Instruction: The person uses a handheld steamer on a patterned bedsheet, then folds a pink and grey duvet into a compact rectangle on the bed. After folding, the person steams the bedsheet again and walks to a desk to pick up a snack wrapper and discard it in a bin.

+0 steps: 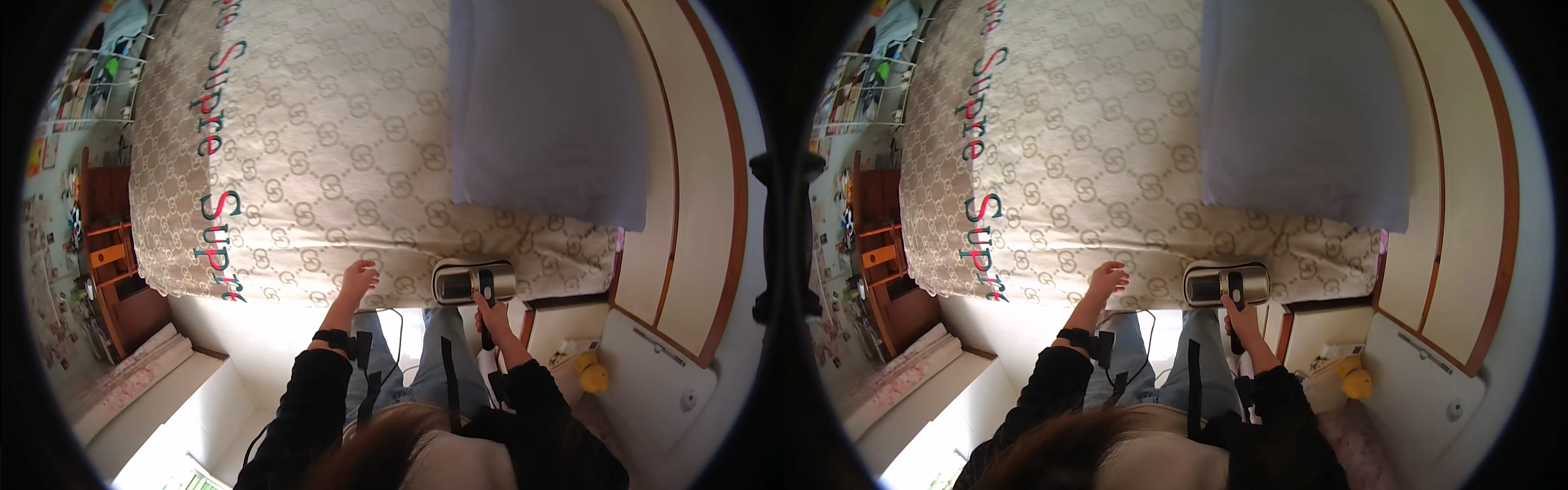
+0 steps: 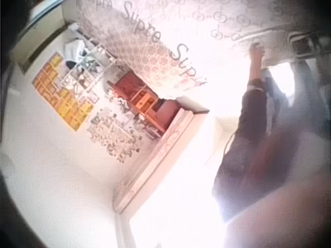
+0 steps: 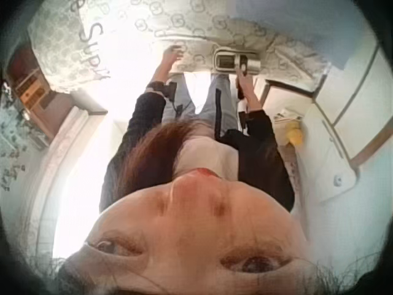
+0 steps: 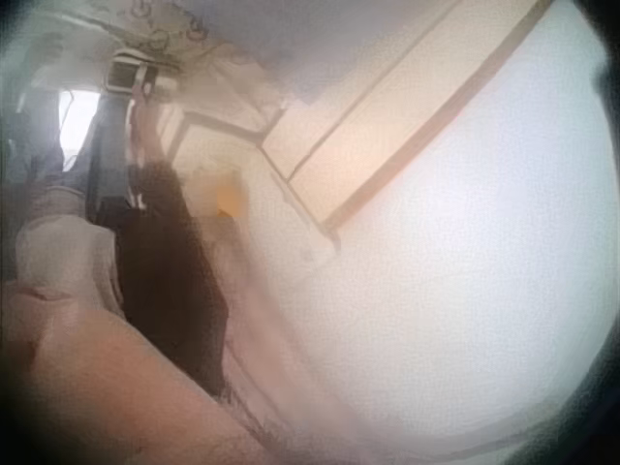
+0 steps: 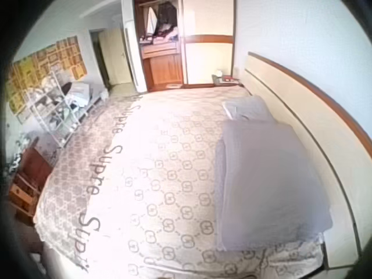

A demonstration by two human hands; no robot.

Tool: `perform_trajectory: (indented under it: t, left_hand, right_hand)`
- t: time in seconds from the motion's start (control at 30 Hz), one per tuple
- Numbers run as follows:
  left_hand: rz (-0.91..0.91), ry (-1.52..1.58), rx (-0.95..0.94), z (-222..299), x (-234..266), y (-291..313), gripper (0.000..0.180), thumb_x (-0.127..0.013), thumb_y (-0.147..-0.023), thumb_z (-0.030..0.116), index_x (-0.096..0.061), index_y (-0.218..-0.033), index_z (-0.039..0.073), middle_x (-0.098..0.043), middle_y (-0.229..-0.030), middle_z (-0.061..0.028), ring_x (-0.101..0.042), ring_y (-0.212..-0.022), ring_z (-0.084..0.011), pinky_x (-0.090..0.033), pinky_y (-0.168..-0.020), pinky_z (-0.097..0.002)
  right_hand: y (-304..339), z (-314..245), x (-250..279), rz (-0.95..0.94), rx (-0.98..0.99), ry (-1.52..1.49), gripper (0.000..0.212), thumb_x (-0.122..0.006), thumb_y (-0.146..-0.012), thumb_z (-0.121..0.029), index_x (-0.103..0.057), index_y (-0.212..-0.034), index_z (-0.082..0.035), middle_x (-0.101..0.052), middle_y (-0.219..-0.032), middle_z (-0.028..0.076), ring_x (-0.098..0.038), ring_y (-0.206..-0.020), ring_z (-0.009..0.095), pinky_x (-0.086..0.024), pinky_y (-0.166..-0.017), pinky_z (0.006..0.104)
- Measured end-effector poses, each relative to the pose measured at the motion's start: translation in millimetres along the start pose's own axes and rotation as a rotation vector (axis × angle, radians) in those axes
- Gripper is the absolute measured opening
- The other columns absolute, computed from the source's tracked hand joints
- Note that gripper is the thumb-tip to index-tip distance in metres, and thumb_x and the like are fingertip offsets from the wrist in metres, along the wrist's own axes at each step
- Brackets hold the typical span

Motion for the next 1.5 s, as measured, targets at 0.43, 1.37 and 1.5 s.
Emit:
perform_trajectory:
  t: [0.43, 1.37, 1.5]
  left_hand:
    - [0.131, 0.063, -0.302, 61, 395, 19, 0.033, -0.06, -0.089, 0.019, -0.057, -0.118, 0.005, -0.067, -0.091, -0.0081, -0.065, -0.076, -0.0159, -0.053, -0.065, -0.0297]
    - [0.471, -0.679, 0.158, 186, 346, -226, 0.101, -0.061, -0.079, 0.011, 0.01, -0.152, 0.016, 0.021, -0.152, -0.0292, 0.01, -0.142, -0.0503, -0.023, -0.097, -0.0774]
    - [0.446, -0.752, 0.347, 189, 326, -261, 0.109, -0.059, -0.082, 0.02, 0.03, -0.144, 0.014, 0.033, -0.144, -0.0346, 0.021, -0.133, -0.0598, -0.007, -0.103, -0.071]
  right_hand:
    - [58, -152, -326, -0.096, 0.288, 0.223, 0.069, -0.049, -0.088, -0.069, -0.052, -0.061, -0.004, -0.049, -0.047, 0.008, -0.05, -0.038, 0.018, -0.039, -0.038, 0.0316]
    - [-95, -312, -458, -0.087, 0.386, 0.335, 0.063, -0.059, -0.085, -0.064, -0.048, -0.063, -0.006, -0.049, -0.05, 0.005, -0.048, -0.039, 0.015, -0.04, -0.04, 0.0278]
    - [-150, -330, -458, -0.196, 0.641, 0.483, 0.043, -0.067, -0.085, -0.044, -0.053, -0.079, -0.004, -0.053, -0.059, 0.003, -0.052, -0.046, 0.012, -0.042, -0.045, 0.0272]
Point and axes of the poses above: each hand's wrist, its own y-axis away from the middle knuckle, its own x-axis out of the back of the hand, z = x × y, the point moved 1 cm from there along -y, towards the middle knuckle
